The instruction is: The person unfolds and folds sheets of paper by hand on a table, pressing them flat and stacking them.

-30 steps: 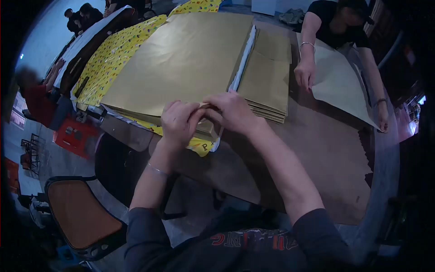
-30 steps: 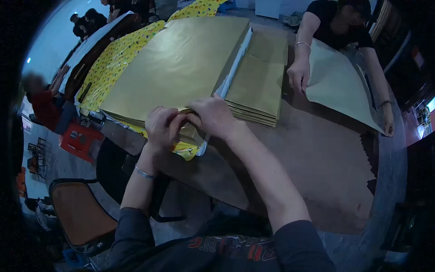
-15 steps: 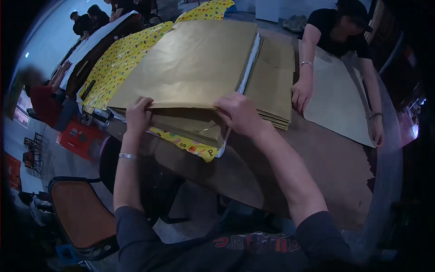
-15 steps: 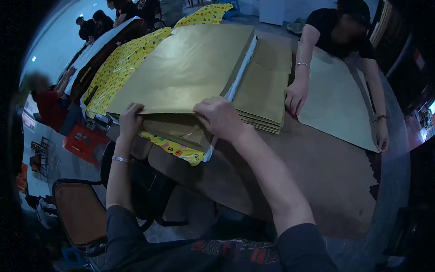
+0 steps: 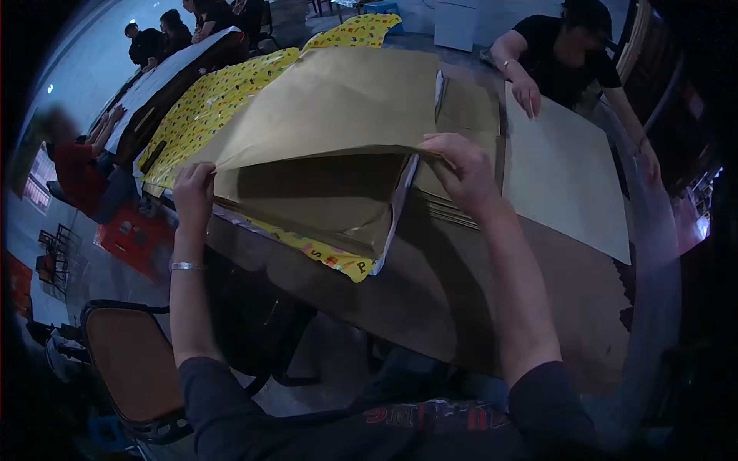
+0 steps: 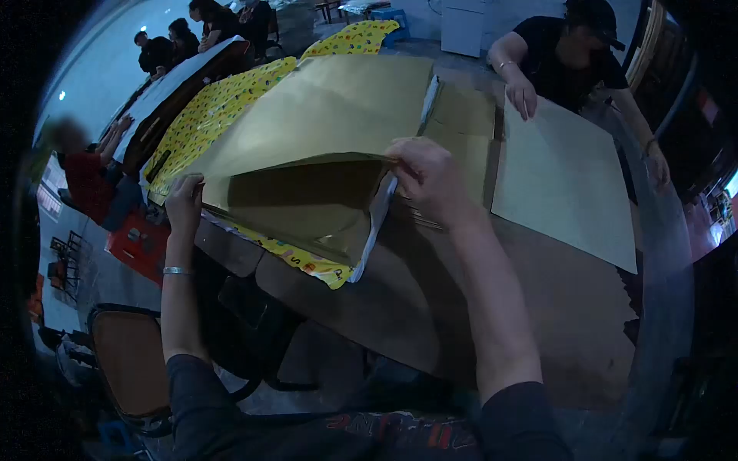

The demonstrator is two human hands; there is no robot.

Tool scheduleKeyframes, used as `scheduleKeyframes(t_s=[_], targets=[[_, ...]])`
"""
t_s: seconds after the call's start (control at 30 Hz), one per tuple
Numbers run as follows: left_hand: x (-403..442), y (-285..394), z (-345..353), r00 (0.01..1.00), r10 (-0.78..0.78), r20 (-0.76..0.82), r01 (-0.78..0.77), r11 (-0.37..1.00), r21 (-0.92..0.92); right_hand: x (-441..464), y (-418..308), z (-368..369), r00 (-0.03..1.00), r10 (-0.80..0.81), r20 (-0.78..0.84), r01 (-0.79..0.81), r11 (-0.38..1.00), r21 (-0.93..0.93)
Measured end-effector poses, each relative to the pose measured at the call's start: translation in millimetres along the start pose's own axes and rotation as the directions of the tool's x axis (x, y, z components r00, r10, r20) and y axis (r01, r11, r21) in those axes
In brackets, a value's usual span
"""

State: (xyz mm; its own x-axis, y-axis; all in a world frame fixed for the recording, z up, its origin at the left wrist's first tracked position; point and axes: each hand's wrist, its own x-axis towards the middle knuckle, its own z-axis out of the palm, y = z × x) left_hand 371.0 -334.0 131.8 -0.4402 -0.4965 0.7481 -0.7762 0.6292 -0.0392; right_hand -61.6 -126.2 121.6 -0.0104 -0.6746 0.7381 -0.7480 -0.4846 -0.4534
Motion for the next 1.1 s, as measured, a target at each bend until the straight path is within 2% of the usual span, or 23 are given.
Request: scheduleKeyframes(t_s=[0.03, 0.07, 0.17, 0.23, 0.27, 0.33, 0.37, 0.43, 0.47, 0.5, 0.53, 0.57, 0.63, 0.7, 0.77, 0.8, 0.87, 0.97, 1.07, 1.1], targets=[[-0.9, 4.1, -5.3, 1.000, 0.023, -0.006, -0.023, 1.000, 0.008, -0.5, -1.3, -7.3, 0.999, -0.044, -0.028, 0.044, 0.999, -0.024], [0.6, 8.7, -8.1, 1.000, 0.018, -0.001, -0.018, 1.000, 0.013, 0.5, -3.1, -15.5, 1.000, -0.019, 0.007, 0.019, 1.000, -0.008], [16.8, 8.9, -7.6, 0.998, -0.049, 0.034, 0.049, 0.999, 0.007, 3.4, -2.6, -27.6, 0.994, 0.101, -0.041, -0.101, 0.995, 0.005], [29.0, 1.5, -7.7, 0.996, -0.056, 0.067, 0.056, 0.998, 0.001, 7.1, 5.3, -30.5, 0.988, 0.066, -0.140, -0.067, 0.998, 0.002], [35.4, -2.8, -9.6, 0.990, -0.109, 0.085, 0.109, 0.994, 0.008, 6.8, 3.0, -37.1, 0.985, 0.127, -0.119, -0.126, 0.992, 0.015], [47.3, -5.9, -14.5, 0.979, -0.201, -0.017, 0.201, 0.979, 0.024, 2.3, 3.9, -43.2, 0.983, 0.137, -0.118, -0.135, 0.991, 0.026], [47.4, -11.2, -13.1, 0.969, -0.230, -0.094, 0.227, 0.973, -0.044, -1.7, 3.7, -46.1, 0.979, 0.162, -0.123, -0.159, 0.987, 0.030], [31.9, -24.1, 3.7, 0.898, -0.222, -0.381, 0.218, 0.974, -0.054, -12.3, -1.7, -46.7, 0.985, 0.120, -0.127, -0.111, 0.991, 0.078], [13.6, -32.2, 18.2, 0.836, -0.236, -0.495, 0.265, 0.964, -0.012, -17.0, -14.2, -46.9, 0.995, 0.056, -0.080, -0.054, 0.998, 0.027], [-9.7, -36.8, 34.7, 0.705, -0.580, -0.409, 0.444, 0.810, -0.383, -22.5, -24.1, -46.2, 0.999, -0.005, -0.031, 0.004, 1.000, -0.025], [-32.0, -36.9, 46.3, 0.522, -0.832, -0.189, 0.542, 0.495, -0.679, -30.8, -24.2, -41.3, 0.993, -0.117, -0.033, 0.115, 0.992, -0.049], [-54.0, -35.8, 51.4, 0.430, -0.891, 0.143, 0.429, 0.062, -0.901, -37.6, -32.8, -39.3, 0.993, -0.119, -0.020, 0.118, 0.993, -0.027], [-90.3, -13.3, 51.5, 0.396, -0.778, 0.488, 0.260, -0.415, -0.872, -54.9, -44.5, -33.0, 0.990, -0.142, -0.003, 0.142, 0.989, -0.031], [-106.0, 23.3, 56.9, 0.576, -0.728, 0.371, 0.253, -0.273, -0.928, -64.0, -52.3, -34.6, 0.988, -0.152, 0.006, 0.152, 0.988, -0.023], [-100.2, 26.4, 56.7, 0.610, -0.732, 0.305, 0.233, -0.203, -0.951, -69.9, -57.2, -41.9, 0.985, -0.175, 0.010, 0.175, 0.985, -0.011], [-101.0, 18.1, 62.8, 0.548, -0.792, 0.269, 0.223, -0.171, -0.960, -71.7, -59.2, -48.2, 0.985, -0.170, 0.007, 0.170, 0.985, -0.019], [-110.3, -11.1, 65.2, 0.712, -0.629, 0.314, 0.363, -0.053, -0.930, -73.6, -62.6, -64.4, 0.985, -0.167, -0.043, 0.170, 0.984, 0.059], [-116.0, -32.6, 90.3, 0.735, -0.615, 0.286, 0.288, -0.098, -0.952, -69.1, -72.3, -88.1, 0.979, -0.185, -0.087, 0.191, 0.979, 0.069], [-107.2, -23.4, 79.9, 0.725, -0.639, 0.256, 0.236, -0.119, -0.964, -66.8, -76.5, -108.1, 0.971, -0.209, -0.113, 0.215, 0.975, 0.048], [-101.5, 1.6, 56.2, 0.797, -0.508, 0.327, 0.431, 0.099, -0.897, -66.6, -79.0, -113.1, 0.974, -0.161, -0.162, 0.174, 0.983, 0.064]])
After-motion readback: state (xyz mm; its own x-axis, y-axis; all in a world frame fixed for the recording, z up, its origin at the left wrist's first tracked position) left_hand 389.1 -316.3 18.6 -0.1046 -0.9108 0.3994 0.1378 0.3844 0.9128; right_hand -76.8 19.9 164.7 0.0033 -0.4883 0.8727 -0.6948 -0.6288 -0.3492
